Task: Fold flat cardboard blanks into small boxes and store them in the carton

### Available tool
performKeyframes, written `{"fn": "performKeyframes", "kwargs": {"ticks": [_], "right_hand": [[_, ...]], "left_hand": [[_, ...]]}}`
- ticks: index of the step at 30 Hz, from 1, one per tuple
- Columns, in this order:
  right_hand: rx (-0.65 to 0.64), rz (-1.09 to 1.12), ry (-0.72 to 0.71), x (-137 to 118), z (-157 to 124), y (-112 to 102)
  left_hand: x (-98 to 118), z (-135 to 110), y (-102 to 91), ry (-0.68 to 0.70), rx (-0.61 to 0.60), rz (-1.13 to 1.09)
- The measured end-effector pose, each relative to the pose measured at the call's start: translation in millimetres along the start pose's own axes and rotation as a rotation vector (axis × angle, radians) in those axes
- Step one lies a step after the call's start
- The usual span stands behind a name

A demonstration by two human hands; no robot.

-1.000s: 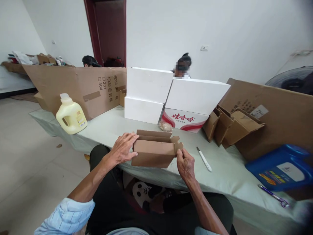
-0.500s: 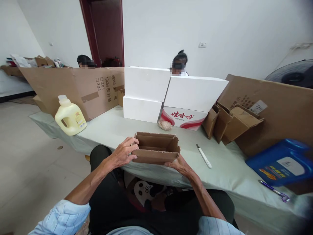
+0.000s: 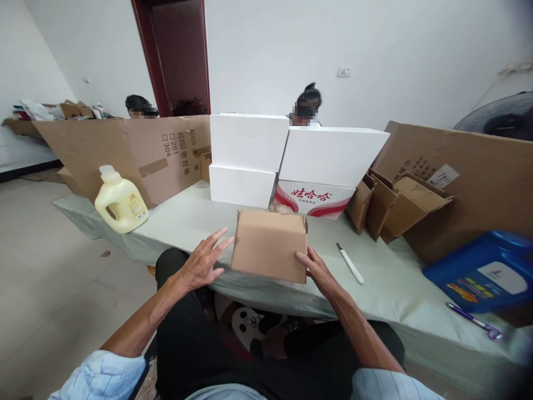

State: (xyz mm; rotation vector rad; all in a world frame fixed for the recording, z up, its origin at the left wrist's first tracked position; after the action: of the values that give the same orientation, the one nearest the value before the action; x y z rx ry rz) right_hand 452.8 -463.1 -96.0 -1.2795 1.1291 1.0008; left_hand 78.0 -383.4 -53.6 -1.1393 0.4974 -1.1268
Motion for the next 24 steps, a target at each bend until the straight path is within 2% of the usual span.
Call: {"fn": "performKeyframes", "kwargs": {"ticks": [4, 8, 11, 13, 15, 19, 24], "right_hand": [[-0.074, 0.295, 0.225, -5.3, -1.7, 5.3], [-0.1, 0.446, 0.36, -14.2, -12.0, 12.9], [-0.213, 0.473, 0.38, -19.5, -20.6, 13.8], [-0.277, 0.433, 0.343, -23.2, -24.4, 9.7], [-0.288, 0.351, 0.3, -26.0, -26.1, 3.2], [-0.199, 0.119, 0.248, -28.0, -23.4, -6.0], [-0.124, -0.173, 0.15, -26.9, -16.8, -9.1]], "left_hand": [[9.3, -4.3, 17.1, 0.091, -0.115, 0.164], [11.8, 9.1, 14.9, 0.14, -0.046, 0.205], [12.0, 21.0, 1.2, 0.171, 0.011, 0.139], [12.3, 26.6, -9.0, 0.156, 0.034, 0.038], [12.0, 29.7, -16.6, 0.1, 0.055, -0.099], [8.1, 30.2, -18.8, -0.019, 0.099, -0.326], [-4.4, 25.7, -11.5, -0.08, 0.166, -0.463]]}}
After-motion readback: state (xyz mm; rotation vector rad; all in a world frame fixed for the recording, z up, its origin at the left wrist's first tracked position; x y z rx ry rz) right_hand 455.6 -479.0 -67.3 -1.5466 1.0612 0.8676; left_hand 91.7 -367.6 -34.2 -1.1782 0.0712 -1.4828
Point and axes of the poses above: each hand's wrist, its own z-axis towards the middle knuckle, its own y-axis out of the palm, x = y × z, the point moved 3 cm from there along z, towards the middle knuckle, and after that the axes turned 11 degrees about -x, right-handed, at the moved point
